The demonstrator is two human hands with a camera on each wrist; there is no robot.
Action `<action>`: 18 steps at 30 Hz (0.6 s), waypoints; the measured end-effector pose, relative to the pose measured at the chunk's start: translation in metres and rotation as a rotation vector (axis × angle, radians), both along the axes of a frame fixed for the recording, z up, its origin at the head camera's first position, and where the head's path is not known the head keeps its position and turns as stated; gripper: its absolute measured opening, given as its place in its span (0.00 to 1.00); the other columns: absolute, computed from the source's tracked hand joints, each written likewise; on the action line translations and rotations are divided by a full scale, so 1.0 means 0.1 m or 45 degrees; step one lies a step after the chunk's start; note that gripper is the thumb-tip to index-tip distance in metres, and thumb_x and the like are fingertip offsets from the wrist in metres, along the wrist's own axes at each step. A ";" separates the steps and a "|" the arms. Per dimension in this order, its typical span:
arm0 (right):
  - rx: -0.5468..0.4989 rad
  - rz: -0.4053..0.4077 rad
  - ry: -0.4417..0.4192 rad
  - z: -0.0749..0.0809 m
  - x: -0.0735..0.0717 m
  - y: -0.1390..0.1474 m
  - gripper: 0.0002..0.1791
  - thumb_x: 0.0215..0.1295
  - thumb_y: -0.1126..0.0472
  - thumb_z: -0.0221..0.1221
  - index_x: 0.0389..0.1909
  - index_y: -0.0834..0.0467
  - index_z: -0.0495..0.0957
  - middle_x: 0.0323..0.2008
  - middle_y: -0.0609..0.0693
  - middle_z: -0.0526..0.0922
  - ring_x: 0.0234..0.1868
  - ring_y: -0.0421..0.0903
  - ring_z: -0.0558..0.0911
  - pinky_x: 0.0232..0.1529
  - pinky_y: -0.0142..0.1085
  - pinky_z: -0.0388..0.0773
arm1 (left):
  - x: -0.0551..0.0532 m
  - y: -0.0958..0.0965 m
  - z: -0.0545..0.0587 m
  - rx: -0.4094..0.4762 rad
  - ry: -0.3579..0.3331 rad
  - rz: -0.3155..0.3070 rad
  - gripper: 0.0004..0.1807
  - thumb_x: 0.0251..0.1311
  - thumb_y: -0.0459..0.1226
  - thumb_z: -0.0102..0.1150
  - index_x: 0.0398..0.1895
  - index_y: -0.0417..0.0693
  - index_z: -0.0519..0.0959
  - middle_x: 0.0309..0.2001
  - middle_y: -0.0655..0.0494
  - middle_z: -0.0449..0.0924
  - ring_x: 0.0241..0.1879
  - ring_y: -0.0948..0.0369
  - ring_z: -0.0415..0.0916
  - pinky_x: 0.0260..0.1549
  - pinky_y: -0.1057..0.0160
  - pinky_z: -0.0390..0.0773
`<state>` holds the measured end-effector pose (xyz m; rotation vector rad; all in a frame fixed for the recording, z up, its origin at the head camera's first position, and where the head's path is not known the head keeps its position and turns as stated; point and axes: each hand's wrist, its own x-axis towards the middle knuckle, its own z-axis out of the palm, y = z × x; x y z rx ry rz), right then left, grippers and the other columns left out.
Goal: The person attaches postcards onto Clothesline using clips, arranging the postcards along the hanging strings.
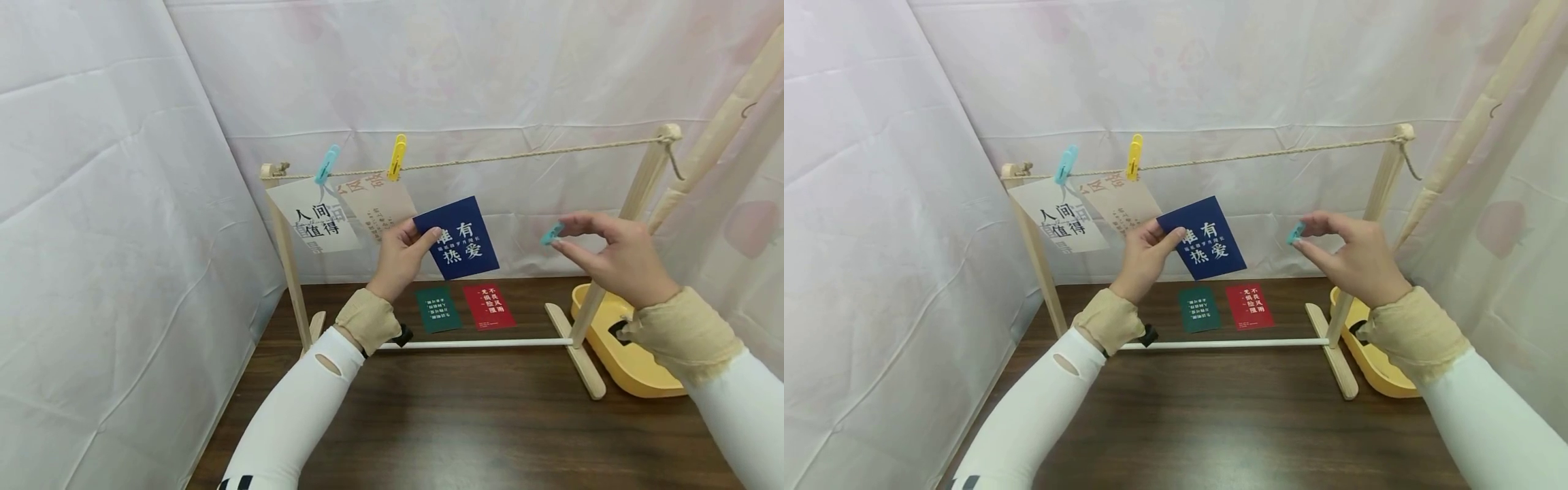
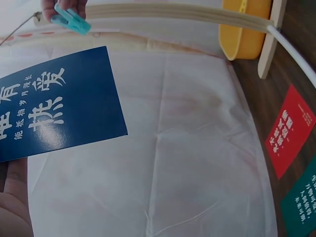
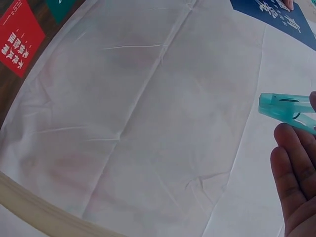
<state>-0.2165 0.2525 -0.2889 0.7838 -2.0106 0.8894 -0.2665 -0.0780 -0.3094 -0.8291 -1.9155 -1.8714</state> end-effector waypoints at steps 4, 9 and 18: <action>0.026 -0.015 0.009 0.08 0.00 -0.03 0.24 0.46 0.83 0.77 0.46 0.66 0.89 0.41 0.18 0.82 0.45 0.17 0.82 0.57 0.15 0.72 | 0.00 0.01 0.07 -0.003 0.013 -0.002 0.13 0.76 0.28 0.62 0.57 0.28 0.85 0.50 0.30 0.89 0.42 0.69 0.88 0.49 0.65 0.87; 0.048 -0.018 0.036 0.17 -0.01 -0.08 0.24 0.48 0.82 0.77 0.48 0.67 0.89 0.40 0.30 0.87 0.45 0.17 0.81 0.56 0.14 0.72 | 0.00 0.01 0.16 0.002 0.024 -0.001 0.13 0.76 0.29 0.63 0.57 0.29 0.85 0.51 0.32 0.90 0.43 0.67 0.89 0.50 0.64 0.87; 0.068 -0.021 0.063 0.28 0.00 -0.16 0.22 0.50 0.82 0.76 0.49 0.68 0.88 0.38 0.54 0.92 0.45 0.15 0.80 0.53 0.14 0.73 | 0.02 0.01 0.30 -0.024 0.069 0.028 0.13 0.76 0.29 0.63 0.57 0.29 0.85 0.49 0.32 0.90 0.39 0.69 0.87 0.40 0.68 0.83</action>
